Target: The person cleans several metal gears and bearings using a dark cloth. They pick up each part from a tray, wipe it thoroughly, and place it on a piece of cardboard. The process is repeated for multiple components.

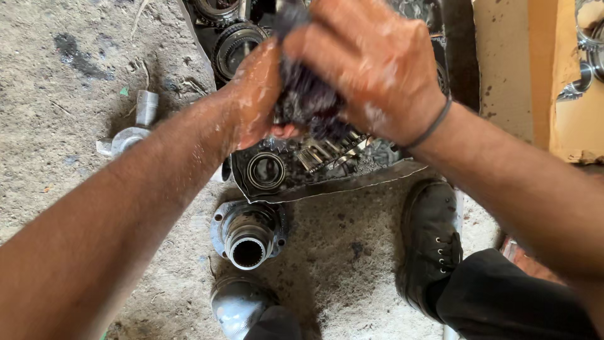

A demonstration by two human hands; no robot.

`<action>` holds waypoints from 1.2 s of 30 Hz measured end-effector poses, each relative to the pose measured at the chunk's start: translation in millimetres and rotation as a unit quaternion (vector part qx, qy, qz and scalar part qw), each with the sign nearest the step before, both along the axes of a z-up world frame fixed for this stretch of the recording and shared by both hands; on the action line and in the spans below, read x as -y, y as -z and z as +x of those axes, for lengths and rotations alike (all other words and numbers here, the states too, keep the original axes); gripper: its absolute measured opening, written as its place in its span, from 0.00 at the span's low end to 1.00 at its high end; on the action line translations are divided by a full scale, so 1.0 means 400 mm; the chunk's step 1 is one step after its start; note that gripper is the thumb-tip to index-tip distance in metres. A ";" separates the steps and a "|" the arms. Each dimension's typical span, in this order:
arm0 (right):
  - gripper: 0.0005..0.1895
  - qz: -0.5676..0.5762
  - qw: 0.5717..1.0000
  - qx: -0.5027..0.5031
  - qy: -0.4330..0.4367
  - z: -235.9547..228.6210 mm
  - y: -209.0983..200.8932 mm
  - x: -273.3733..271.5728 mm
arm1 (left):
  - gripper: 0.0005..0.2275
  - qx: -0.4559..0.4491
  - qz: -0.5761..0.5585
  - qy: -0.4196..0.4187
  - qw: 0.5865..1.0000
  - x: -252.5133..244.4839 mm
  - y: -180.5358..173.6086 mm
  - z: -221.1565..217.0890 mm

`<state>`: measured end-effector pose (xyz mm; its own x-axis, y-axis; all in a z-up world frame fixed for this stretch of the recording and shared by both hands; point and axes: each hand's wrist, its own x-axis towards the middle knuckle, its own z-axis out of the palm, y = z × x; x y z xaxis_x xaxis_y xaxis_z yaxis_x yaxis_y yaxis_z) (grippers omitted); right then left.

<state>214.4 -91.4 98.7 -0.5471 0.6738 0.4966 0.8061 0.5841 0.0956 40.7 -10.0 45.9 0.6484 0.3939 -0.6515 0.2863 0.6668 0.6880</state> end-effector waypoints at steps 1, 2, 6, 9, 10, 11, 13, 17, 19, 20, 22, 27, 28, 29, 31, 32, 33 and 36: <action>0.20 -0.014 0.999 -0.046 0.010 0.007 0.014 -0.001 | 0.34 0.009 0.026 0.007 1.000 0.002 0.003 0.003; 0.17 -0.030 0.995 -0.090 0.032 0.015 0.028 -0.007 | 0.35 0.008 0.059 -0.006 0.998 0.006 0.007 0.008; 0.13 -0.044 0.970 -0.208 0.115 0.024 0.092 -0.017 | 0.36 0.023 0.391 -0.103 0.914 0.040 0.014 0.054; 0.12 -0.219 0.791 -0.571 0.026 0.023 0.156 -0.002 | 0.32 0.057 0.505 -0.108 0.855 0.081 0.010 0.042; 0.11 -0.306 0.693 -0.652 0.003 0.034 0.175 0.001 | 0.32 0.069 0.500 -0.096 0.858 0.096 0.007 0.031; 0.10 -0.375 0.575 -0.727 -0.001 0.044 0.194 0.008 | 0.29 0.071 0.543 -0.078 0.833 0.097 0.004 0.025; 0.12 -0.514 0.420 -0.746 0.056 0.090 0.216 0.013 | 0.25 0.076 0.625 -0.042 0.776 0.092 -0.004 0.006; 0.10 -0.588 0.292 -0.744 0.122 0.158 0.258 0.016 | 0.25 0.060 0.757 0.116 0.641 0.057 -0.026 -0.008; 0.12 -0.629 0.299 -0.714 0.075 0.179 0.268 0.017 | 0.24 0.065 0.831 0.166 0.528 0.044 -0.032 -0.013; 0.13 -0.651 0.271 -0.708 0.028 0.186 0.268 0.016 | 0.25 0.050 0.847 0.169 0.502 0.043 -0.033 -0.015; 0.14 -0.691 0.216 -0.686 -0.067 0.195 0.258 0.012 | 0.26 0.021 0.878 0.172 0.446 0.044 -0.035 -0.020; 0.19 -0.689 0.344 -0.629 -0.106 0.186 0.198 0.006 | 0.22 0.092 0.731 0.064 0.673 0.063 -0.023 -0.015; 0.19 -0.678 0.357 -0.640 -0.060 0.174 0.188 0.009 | 0.21 0.101 0.685 0.037 0.721 0.070 -0.020 -0.014; 0.20 -0.634 0.415 -0.653 -0.006 0.157 0.180 0.012 | 0.22 0.092 0.656 -0.002 0.749 0.078 -0.016 -0.006; 0.25 -0.528 0.521 -0.662 0.103 0.118 0.172 0.011 | 0.25 0.074 0.594 -0.078 0.798 0.088 -0.009 0.013; 0.23 -0.451 0.691 -0.556 0.100 0.108 0.164 0.004 | 0.26 0.022 0.515 -0.078 0.853 0.084 -0.005 0.019; 0.21 -0.356 0.828 -0.424 0.091 0.097 0.158 -0.001 | 0.27 -0.031 0.429 -0.073 0.900 0.079 0.002 0.021; 0.23 -0.185 0.954 -0.229 0.059 0.082 0.145 -0.008 | 0.33 -0.053 0.157 -0.063 0.984 0.047 0.028 0.013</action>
<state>247.2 -88.1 40.8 -0.2392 0.8932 0.3807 0.7767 0.4113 -0.4770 46.0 -28.8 34.9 0.5165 0.6592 -0.5465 0.2960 0.4614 0.8364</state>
